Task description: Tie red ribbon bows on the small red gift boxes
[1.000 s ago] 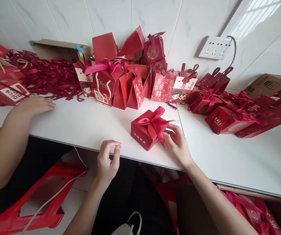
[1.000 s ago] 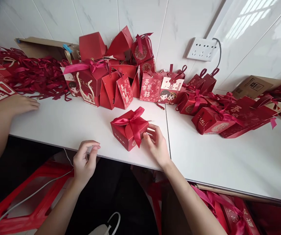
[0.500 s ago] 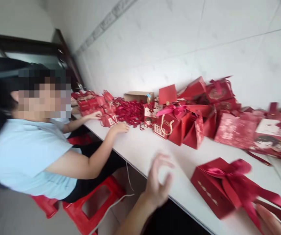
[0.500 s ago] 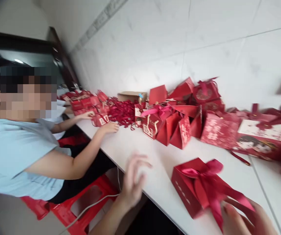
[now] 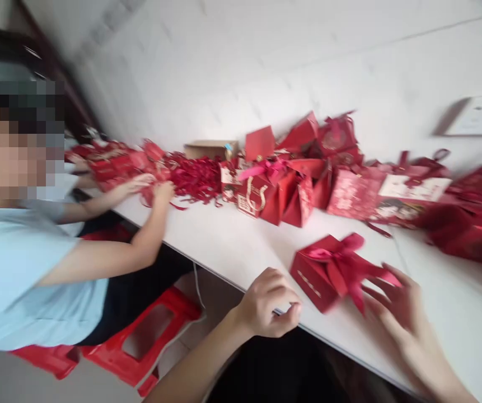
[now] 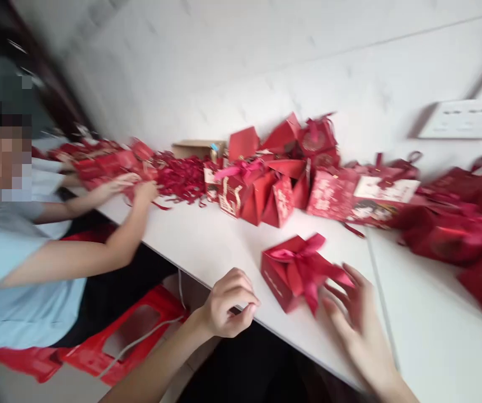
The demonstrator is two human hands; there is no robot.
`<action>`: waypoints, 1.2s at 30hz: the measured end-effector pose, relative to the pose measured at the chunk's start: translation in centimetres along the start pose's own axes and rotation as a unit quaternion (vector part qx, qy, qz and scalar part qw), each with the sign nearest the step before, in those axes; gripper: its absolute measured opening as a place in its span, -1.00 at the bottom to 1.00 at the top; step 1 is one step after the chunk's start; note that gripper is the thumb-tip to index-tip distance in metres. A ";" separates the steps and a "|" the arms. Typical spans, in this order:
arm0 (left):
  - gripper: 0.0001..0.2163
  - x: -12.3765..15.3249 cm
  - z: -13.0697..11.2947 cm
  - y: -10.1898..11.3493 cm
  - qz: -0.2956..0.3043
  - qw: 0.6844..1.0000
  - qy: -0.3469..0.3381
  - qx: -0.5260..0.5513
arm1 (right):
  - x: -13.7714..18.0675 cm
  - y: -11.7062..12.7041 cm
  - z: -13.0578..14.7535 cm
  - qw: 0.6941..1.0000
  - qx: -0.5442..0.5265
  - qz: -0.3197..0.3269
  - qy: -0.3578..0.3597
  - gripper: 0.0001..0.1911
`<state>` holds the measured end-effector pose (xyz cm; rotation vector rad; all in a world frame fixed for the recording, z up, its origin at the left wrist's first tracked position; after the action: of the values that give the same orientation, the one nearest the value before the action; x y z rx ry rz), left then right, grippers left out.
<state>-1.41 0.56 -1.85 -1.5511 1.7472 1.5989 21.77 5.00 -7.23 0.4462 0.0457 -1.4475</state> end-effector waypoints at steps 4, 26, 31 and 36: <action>-0.92 3.5 -1.5 -3.6 -0.006 0.993 0.075 -0.094 | 0.6 0.2 3.1 0.970 0.100 -0.076 0.208 -0.34; -0.35 6.0 -0.6 -4.9 0.011 0.981 0.155 -0.116 | 3.7 -4.8 5.1 0.830 0.403 0.093 0.374 -0.87; -0.33 6.2 -0.4 -5.5 0.006 0.977 0.126 -0.174 | 3.7 -5.6 4.5 0.840 0.412 0.100 0.339 -0.90; -0.34 6.2 -0.3 -5.7 0.002 0.973 0.103 -0.206 | 3.9 -5.8 4.4 0.852 0.389 0.110 0.333 -0.88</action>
<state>1.20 -1.57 -9.62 -1.9625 1.5831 1.9570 15.68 -0.41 -5.91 1.5638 -0.0418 -0.9704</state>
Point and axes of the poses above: each hand's wrist, its own x-axis away from the middle knuckle, its own y-axis out of the back of the hand, z = x × y, the point moved 2 cm from there along -x, towards the middle knuckle, and after that the axes turned 7 degrees about z, right-handed, at the moved point
